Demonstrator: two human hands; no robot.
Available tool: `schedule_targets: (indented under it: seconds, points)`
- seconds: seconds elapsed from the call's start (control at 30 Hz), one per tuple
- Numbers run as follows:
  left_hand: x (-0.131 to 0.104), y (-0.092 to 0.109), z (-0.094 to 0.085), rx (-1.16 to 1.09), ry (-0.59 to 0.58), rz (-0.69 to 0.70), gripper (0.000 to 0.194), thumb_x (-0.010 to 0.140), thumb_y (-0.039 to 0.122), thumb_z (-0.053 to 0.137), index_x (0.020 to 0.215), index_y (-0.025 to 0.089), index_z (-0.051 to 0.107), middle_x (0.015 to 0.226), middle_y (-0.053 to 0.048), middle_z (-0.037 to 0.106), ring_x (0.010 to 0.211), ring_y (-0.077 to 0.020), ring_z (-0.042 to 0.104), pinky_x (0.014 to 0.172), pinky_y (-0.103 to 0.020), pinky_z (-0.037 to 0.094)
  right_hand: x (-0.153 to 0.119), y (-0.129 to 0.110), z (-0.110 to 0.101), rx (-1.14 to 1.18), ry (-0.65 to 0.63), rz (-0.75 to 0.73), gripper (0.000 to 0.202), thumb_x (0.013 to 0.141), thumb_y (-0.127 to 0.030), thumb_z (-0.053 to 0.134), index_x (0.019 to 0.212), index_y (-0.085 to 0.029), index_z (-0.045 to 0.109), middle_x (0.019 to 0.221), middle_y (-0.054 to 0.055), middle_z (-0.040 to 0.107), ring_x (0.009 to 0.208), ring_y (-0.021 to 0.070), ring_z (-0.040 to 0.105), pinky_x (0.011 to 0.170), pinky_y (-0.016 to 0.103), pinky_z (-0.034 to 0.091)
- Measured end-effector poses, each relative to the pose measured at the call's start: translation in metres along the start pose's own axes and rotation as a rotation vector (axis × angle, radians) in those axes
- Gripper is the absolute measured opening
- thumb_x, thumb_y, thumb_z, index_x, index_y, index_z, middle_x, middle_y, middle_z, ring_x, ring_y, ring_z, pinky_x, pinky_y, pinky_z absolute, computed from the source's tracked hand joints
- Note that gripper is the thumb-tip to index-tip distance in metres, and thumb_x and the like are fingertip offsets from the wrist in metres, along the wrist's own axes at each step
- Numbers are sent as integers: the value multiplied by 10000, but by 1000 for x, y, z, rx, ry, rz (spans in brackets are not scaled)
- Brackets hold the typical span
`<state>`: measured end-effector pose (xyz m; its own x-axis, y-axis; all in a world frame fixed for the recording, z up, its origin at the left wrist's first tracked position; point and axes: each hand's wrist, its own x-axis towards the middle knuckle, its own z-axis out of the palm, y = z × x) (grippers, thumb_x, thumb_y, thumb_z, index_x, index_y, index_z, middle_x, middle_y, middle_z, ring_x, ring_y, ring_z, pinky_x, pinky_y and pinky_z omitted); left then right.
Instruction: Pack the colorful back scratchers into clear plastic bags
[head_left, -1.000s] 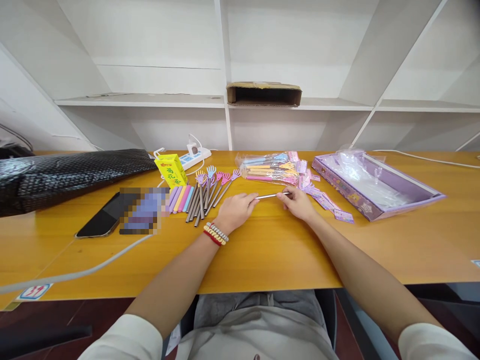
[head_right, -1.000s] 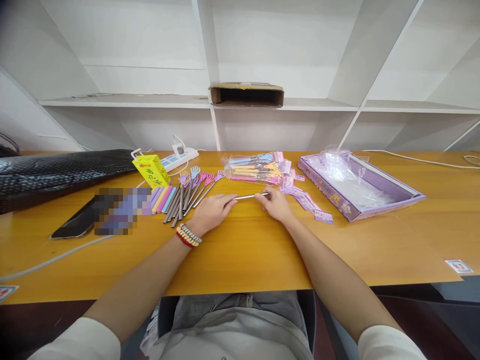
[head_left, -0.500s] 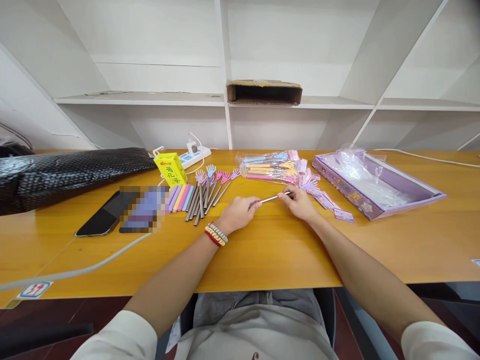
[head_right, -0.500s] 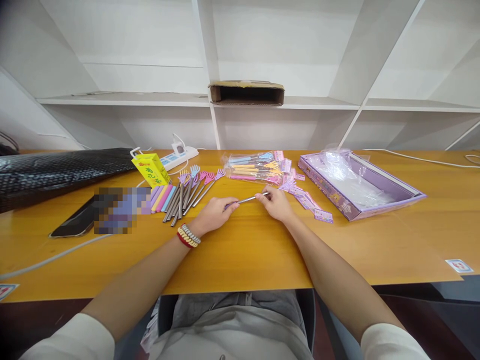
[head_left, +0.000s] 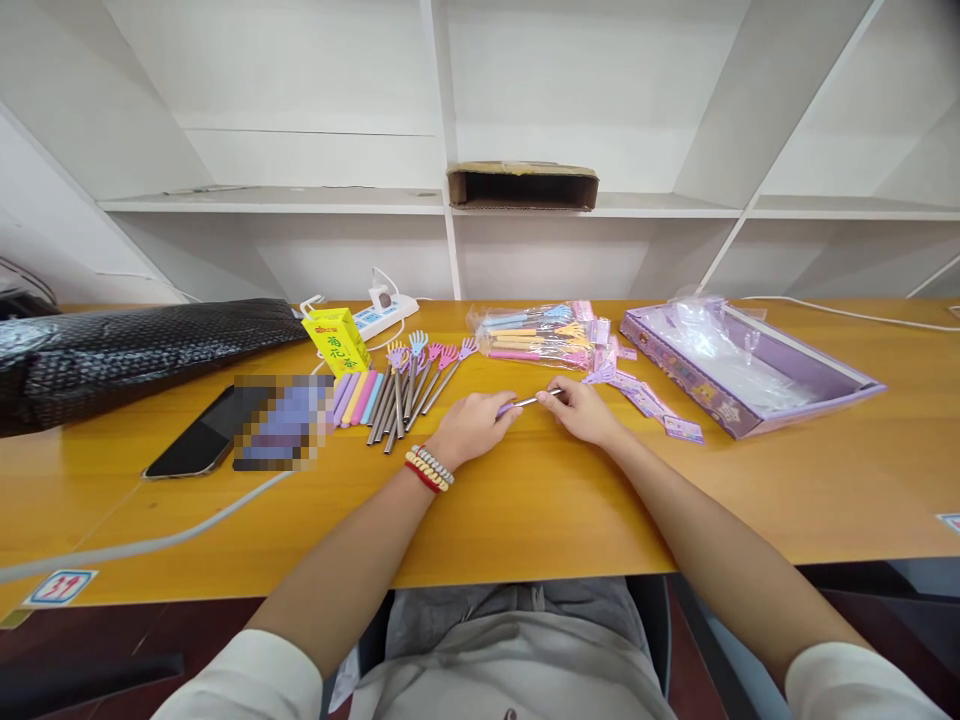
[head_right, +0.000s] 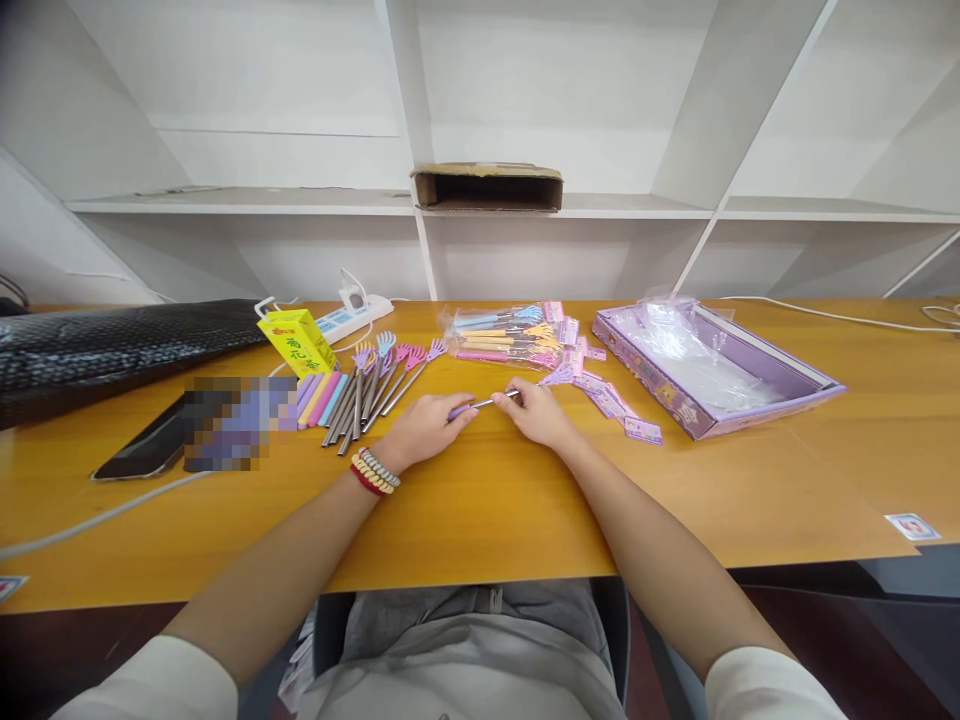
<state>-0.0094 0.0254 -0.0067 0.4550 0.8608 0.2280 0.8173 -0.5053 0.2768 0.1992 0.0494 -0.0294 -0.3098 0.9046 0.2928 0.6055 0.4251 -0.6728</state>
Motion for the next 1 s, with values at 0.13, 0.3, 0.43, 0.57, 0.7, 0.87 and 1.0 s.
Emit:
schedule_targets:
  seconds: [0.13, 0.3, 0.43, 0.57, 0.7, 0.87, 1.0]
  points:
    - [1, -3, -2, 57, -26, -65, 448, 915, 480, 270, 1052, 242, 625, 923, -60, 676, 861, -208, 609, 726, -295, 416, -3, -1, -6, -128, -18, -9, 420, 829, -531, 466, 1052, -192, 574, 531, -31, 492, 517, 132, 450, 532, 253, 331]
    - [1, 1, 0, 40, 43, -135, 438, 918, 483, 267, 1015, 242, 620, 907, -52, 678, 827, -201, 614, 671, -283, 398, -4, -1, -5, -14, 84, -45, 450, 830, -489, 489, 1166, -191, 520, 606, -17, 548, 543, 131, 479, 574, 265, 382]
    - [0, 8, 1, -48, 77, -111, 423, 922, 470, 274, 999, 226, 612, 900, -48, 675, 821, -192, 610, 675, -275, 393, -4, -4, -5, 143, 186, -65, 404, 832, -505, 473, 1078, -187, 506, 605, -27, 510, 529, 122, 452, 533, 253, 369]
    - [0, 8, 1, -50, 63, -98, 419, 922, 455, 284, 930, 202, 619, 885, -59, 670, 810, -198, 607, 683, -288, 406, -3, -3, -7, 99, 198, -49, 394, 832, -524, 463, 1015, -183, 536, 587, -22, 521, 519, 122, 454, 533, 252, 370]
    - [1, 3, 5, -28, 50, -100, 359, 903, 421, 358, 952, 182, 620, 913, -81, 657, 856, -204, 602, 767, -305, 425, -2, 3, -9, -176, 122, -60, 370, 848, -479, 472, 1014, -182, 616, 627, 17, 592, 565, 143, 512, 607, 269, 395]
    - [0, 3, 8, -61, 107, -36, 257, 873, 295, 436, 1002, 160, 612, 976, -94, 613, 891, -186, 577, 850, -295, 426, 0, 0, -16, -576, 181, -157, 366, 862, -477, 462, 966, -197, 675, 882, 106, 627, 855, 231, 538, 727, 318, 374]
    - [0, 1, 2, -25, 92, 70, 284, 899, 297, 400, 1041, 177, 615, 969, -76, 611, 872, -172, 570, 818, -286, 422, 0, -7, -20, -640, 130, -277, 382, 882, -479, 425, 904, -173, 653, 942, 111, 630, 925, 237, 526, 819, 336, 341]
